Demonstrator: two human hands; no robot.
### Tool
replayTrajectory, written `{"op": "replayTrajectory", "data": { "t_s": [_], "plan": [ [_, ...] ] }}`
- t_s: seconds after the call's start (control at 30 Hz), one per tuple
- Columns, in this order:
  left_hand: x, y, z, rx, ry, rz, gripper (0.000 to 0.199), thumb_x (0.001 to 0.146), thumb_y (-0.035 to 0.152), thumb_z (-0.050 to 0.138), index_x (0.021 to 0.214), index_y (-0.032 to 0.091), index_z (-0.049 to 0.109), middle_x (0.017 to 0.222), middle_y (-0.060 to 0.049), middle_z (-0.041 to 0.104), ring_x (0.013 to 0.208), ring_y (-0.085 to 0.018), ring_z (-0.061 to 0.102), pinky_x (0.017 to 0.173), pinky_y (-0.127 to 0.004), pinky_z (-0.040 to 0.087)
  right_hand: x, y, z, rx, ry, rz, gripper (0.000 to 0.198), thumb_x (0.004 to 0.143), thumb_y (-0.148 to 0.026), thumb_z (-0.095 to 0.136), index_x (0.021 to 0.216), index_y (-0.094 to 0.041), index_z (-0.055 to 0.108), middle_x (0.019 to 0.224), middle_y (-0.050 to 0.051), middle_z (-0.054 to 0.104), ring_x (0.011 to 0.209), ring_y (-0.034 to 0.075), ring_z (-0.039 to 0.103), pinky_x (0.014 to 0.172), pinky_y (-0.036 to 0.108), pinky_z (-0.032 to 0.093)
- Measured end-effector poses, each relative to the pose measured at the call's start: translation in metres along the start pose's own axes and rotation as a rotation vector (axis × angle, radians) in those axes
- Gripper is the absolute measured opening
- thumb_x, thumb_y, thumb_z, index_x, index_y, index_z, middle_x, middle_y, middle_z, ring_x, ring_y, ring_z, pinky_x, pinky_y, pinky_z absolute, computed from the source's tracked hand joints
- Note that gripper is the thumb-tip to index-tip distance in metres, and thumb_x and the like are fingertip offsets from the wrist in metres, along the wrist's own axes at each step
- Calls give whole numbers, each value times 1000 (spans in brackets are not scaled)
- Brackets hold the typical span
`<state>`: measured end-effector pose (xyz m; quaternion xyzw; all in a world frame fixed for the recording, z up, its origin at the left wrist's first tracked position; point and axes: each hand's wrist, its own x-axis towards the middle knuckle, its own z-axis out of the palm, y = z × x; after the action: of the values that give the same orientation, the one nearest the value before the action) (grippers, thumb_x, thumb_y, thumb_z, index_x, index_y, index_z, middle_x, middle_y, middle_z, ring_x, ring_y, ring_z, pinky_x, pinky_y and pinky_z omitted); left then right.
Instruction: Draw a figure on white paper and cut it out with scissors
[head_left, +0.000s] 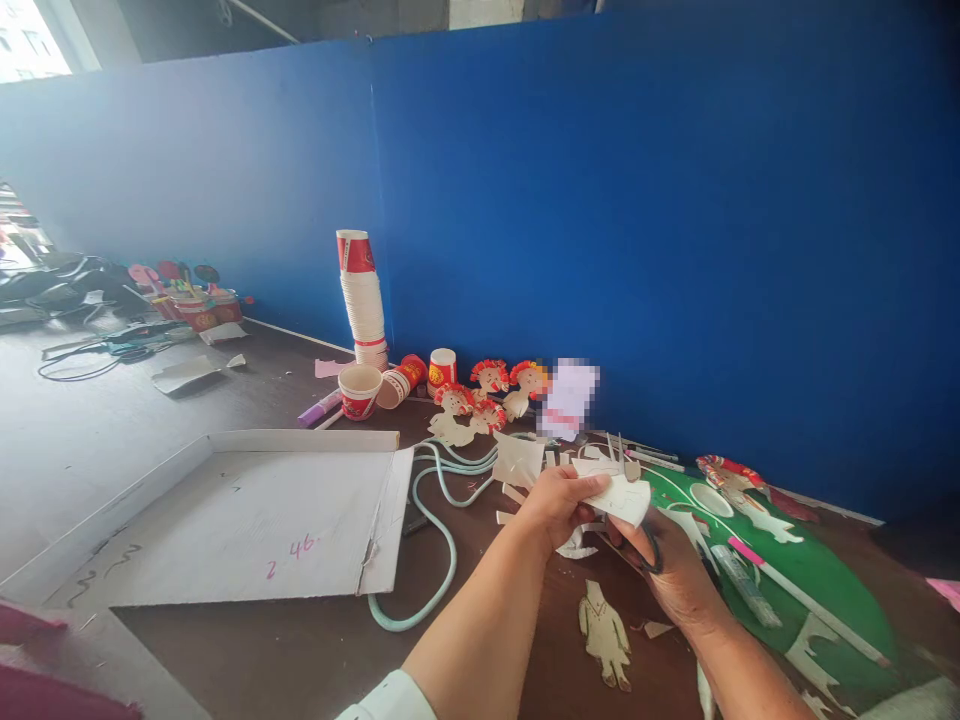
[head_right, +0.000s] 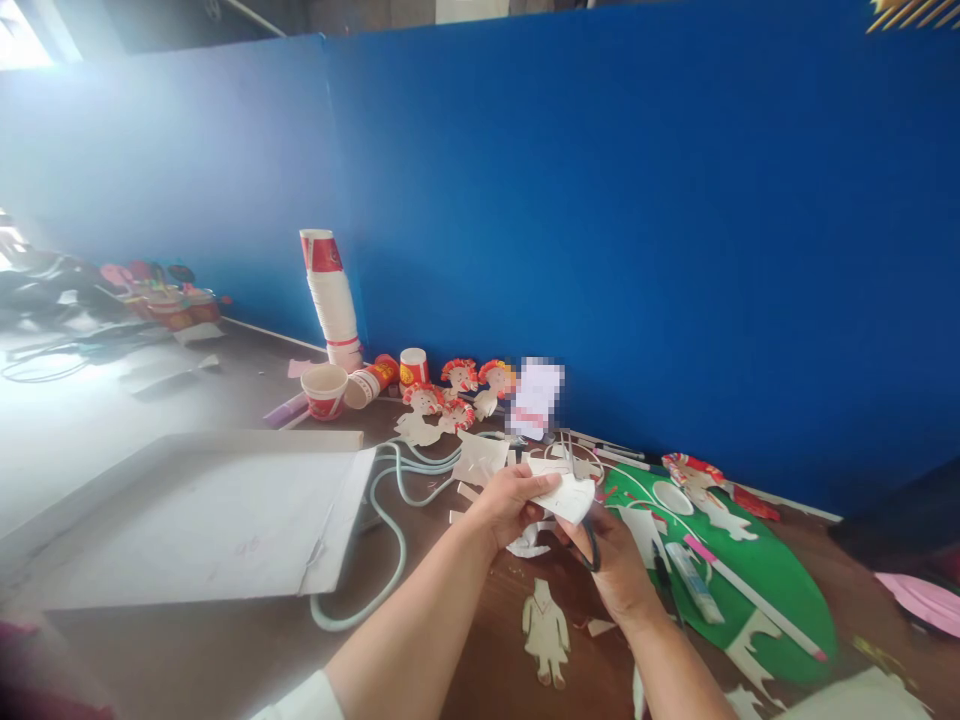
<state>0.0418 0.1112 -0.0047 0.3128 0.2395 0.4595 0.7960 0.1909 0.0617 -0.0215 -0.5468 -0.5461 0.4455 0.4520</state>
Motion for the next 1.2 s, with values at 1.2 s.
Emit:
{"op": "replayTrajectory", "data": {
  "t_s": [1.2],
  "plan": [
    [-2,5,0,-2,-24,-2,39,50,33,83,73,7,64,63,-4,57,51,-5,42,42,-21,16,-2,-5,-1,-89,27,-3,26,74,-44,64,62,-22,55,61,-3,56,58,16,47,54,26,35]
  ]
}}
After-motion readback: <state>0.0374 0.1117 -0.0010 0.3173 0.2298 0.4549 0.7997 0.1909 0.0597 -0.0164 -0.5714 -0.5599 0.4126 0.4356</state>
